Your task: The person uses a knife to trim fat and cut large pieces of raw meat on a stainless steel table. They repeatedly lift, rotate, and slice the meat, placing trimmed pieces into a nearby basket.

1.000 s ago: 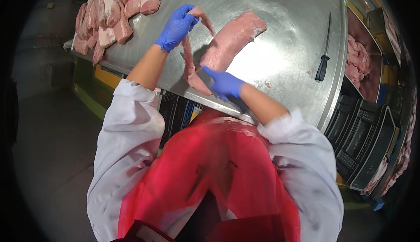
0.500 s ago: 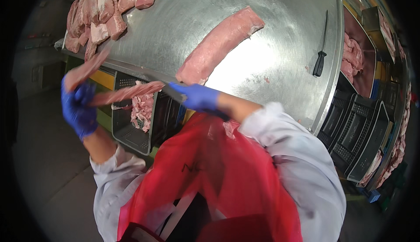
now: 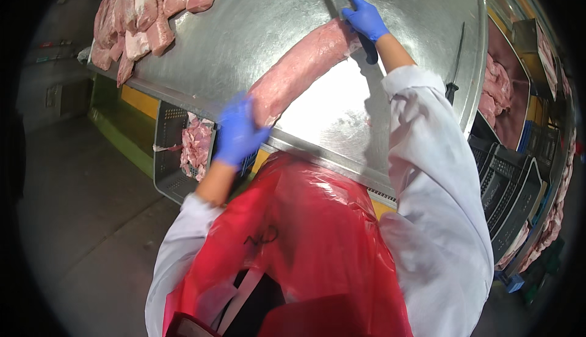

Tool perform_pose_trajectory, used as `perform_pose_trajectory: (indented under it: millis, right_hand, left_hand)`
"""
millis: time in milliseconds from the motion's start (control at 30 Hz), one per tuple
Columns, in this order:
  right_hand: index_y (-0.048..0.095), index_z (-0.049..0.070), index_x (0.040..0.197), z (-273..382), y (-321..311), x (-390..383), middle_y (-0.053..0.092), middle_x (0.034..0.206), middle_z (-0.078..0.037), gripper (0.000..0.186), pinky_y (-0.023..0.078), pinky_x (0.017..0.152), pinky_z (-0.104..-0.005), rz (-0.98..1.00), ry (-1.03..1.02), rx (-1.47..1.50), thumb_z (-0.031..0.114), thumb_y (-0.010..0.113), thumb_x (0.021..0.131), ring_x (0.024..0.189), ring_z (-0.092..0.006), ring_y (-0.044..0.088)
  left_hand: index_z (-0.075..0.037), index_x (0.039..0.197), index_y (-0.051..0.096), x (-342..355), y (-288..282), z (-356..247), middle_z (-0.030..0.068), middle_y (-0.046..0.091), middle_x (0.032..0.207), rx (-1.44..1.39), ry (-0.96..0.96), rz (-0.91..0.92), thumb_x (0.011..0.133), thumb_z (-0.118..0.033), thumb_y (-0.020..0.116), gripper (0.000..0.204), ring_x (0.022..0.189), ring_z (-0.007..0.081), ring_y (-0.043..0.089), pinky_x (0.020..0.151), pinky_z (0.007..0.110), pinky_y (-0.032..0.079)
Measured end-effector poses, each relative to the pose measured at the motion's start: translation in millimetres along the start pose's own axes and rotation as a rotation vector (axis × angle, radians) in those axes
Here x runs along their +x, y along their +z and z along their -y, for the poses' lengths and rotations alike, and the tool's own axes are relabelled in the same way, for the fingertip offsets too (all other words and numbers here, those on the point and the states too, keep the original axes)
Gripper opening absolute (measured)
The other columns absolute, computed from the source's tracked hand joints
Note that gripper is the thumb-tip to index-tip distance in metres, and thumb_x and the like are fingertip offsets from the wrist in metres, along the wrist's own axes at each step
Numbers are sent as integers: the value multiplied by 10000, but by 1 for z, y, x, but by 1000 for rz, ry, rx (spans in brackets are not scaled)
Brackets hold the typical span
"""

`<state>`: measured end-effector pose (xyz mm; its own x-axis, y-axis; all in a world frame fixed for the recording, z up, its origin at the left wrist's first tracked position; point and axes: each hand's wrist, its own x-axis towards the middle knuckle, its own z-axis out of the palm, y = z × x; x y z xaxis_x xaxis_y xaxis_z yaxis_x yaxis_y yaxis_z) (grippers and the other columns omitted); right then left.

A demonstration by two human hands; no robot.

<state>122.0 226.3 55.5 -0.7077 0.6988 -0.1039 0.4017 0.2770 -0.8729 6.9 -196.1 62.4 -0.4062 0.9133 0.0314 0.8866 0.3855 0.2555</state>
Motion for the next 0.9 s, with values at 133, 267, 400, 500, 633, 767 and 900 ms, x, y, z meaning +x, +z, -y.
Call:
perform_pose_trajectory:
  millis: [133,267,400,500,633,767,900]
  right_hand:
    - [231,239,1612,-49,-18,-60,669,1154,-104,816,537,577,-286,-194,109,221,38,593,909,659,-119,617]
    - [200,221,1621,-70,-41,-161,625,1248,-92,813,484,541,-230,-251,197,450,-20,556,930,612,-70,556]
    - [189,216,1622,-94,-52,-252,648,1052,-69,804,464,504,-221,-377,210,517,-40,538,945,603,-72,533]
    - [186,202,1624,-97,-54,-309,642,1077,-65,802,483,570,-215,-389,377,591,-52,522,942,668,-69,536]
    - [162,213,1627,-107,-54,-347,646,978,-75,832,501,528,-228,-467,327,595,-78,509,929,654,-92,594]
    - [182,202,1624,-119,-57,-333,644,947,-70,808,507,534,-248,-435,218,464,-18,533,931,616,-100,588]
    - [165,174,1625,-105,-49,-244,615,877,-37,798,471,556,-230,-333,44,756,-23,554,957,651,-87,558]
  left_hand:
    - [-34,1553,271,113,57,-76,297,356,1535,229,-127,254,853,-290,684,852,1432,436,355,1156,550,308]
    - [83,1420,407,187,52,-9,319,550,1321,-471,-478,226,857,-174,610,652,1199,376,604,975,484,527]
    - [91,1277,564,192,40,44,251,674,1176,-1680,-690,472,837,-214,598,536,1031,346,692,906,445,583]
    - [59,1282,578,132,75,-30,198,682,1196,-1962,-740,214,910,-200,557,454,1110,335,653,1061,446,482]
    - [-3,1295,519,84,105,-42,163,677,1109,-1159,-442,553,985,-43,525,313,977,241,686,836,341,574]
    - [-42,1075,550,129,98,-28,40,620,892,-1211,-815,109,951,-46,540,125,701,106,561,652,279,517]
    - [16,1319,518,200,135,-28,132,634,1156,-1232,-674,-205,899,-94,588,439,988,217,656,819,369,554]
